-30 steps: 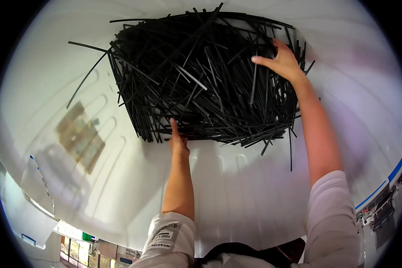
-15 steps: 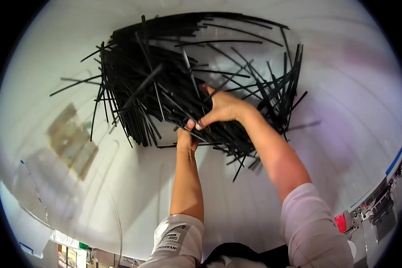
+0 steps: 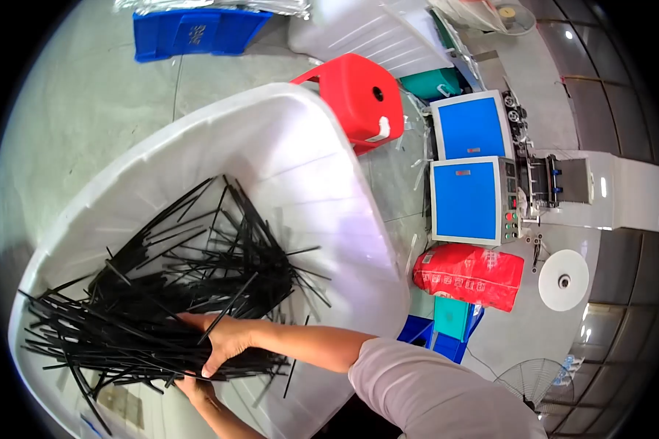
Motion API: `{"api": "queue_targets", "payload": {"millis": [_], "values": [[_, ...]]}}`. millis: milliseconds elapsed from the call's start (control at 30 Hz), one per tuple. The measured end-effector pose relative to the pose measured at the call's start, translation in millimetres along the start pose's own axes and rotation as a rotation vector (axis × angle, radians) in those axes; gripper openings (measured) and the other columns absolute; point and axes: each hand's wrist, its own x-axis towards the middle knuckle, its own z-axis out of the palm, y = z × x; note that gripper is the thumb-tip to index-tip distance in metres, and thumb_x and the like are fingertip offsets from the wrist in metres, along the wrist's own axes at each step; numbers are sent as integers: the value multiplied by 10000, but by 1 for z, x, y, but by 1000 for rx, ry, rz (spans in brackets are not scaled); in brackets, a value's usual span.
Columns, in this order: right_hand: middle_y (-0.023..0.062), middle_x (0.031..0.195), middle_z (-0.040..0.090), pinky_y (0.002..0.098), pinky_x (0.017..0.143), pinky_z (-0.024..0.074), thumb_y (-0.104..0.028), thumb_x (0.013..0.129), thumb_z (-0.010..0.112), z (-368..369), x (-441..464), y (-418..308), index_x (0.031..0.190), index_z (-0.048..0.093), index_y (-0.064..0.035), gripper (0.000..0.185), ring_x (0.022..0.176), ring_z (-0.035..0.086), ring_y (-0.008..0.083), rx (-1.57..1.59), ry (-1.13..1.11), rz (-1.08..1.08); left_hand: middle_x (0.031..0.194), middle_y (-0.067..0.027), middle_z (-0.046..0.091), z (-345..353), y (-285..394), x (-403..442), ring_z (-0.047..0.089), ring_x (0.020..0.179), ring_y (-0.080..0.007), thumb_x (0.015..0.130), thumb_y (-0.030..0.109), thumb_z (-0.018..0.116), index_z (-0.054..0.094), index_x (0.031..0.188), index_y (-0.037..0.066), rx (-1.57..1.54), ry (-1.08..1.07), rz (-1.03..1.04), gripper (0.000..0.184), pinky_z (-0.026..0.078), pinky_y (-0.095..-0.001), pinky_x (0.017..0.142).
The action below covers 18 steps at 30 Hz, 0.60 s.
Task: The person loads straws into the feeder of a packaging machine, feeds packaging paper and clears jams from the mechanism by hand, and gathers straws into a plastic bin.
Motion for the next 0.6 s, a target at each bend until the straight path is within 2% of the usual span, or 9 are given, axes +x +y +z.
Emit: {"api": "queue_targets", "payload": {"millis": [133,267,300,333,367,400,433,467,600], "values": [[133,1037,530,288,842,386,-192,463,735,19,-45,16,1226,310,-39,887,969,516,228,-43,117,-137,1080,-108,483,6,3,-36,504,934,-223,657,299,678,374,1143,-38,119,-115,8,665,421,-343,810],[98,1082,520,297,873,378,-233,485,735,27,-57,33,1244,295,-57,895,1019,498,214,-72,135,-3,990,-95,512,-11,-24,-56,521,852,-191,663,306,678,372,1139,-24,53,-36,-72,654,455,-293,725],[99,1133,485,296,887,372,-238,475,745,22,-47,33,1256,272,-62,930,1026,494,202,-73,118,29,974,-92,521,10,-13,-41,527,839,-189,668,319,674,383,1132,-21,40,8,34,644,458,-289,717],[121,1228,391,305,902,361,-242,467,753,22,-34,35,1274,244,-76,968,1076,453,211,-364,249,-226,959,-90,530,35,-4,-24,533,826,-187,673,331,670,394,1125,-19,21,53,135,634,461,-285,710],[149,1270,302,321,933,327,-269,472,749,13,-21,20,1294,187,-71,1015,1131,383,258,-90,199,-43,966,-91,536,11,-9,6,536,843,-195,681,343,662,407,1119,-16,56,-21,54,621,457,-297,727],[171,1261,274,341,936,321,-315,483,737,12,-1,27,1298,141,-53,1043,1139,348,309,-162,331,-233,973,-91,541,-18,-13,35,539,861,-203,688,354,654,420,1113,-14,93,-90,-31,608,454,-308,744],[189,1239,268,344,923,329,-362,486,733,3,9,12,1292,116,-32,1067,1111,368,332,-202,314,-93,987,-93,536,-9,0,48,536,873,-200,689,316,652,438,1093,-29,63,-26,-58,572,449,-311,752],[203,1215,323,345,900,347,-401,471,742,1,26,26,1279,170,-31,1057,1088,393,342,-369,451,-242,1000,-96,531,7,16,65,533,886,-198,691,278,651,456,1074,-44,36,33,-77,537,444,-313,761],[215,1088,476,354,857,374,-395,437,753,3,6,29,1200,326,11,964,1025,461,334,-230,357,56,977,-100,537,20,23,47,540,838,-181,647,121,647,486,1021,-55,204,-53,-157,444,452,-300,735]]}}
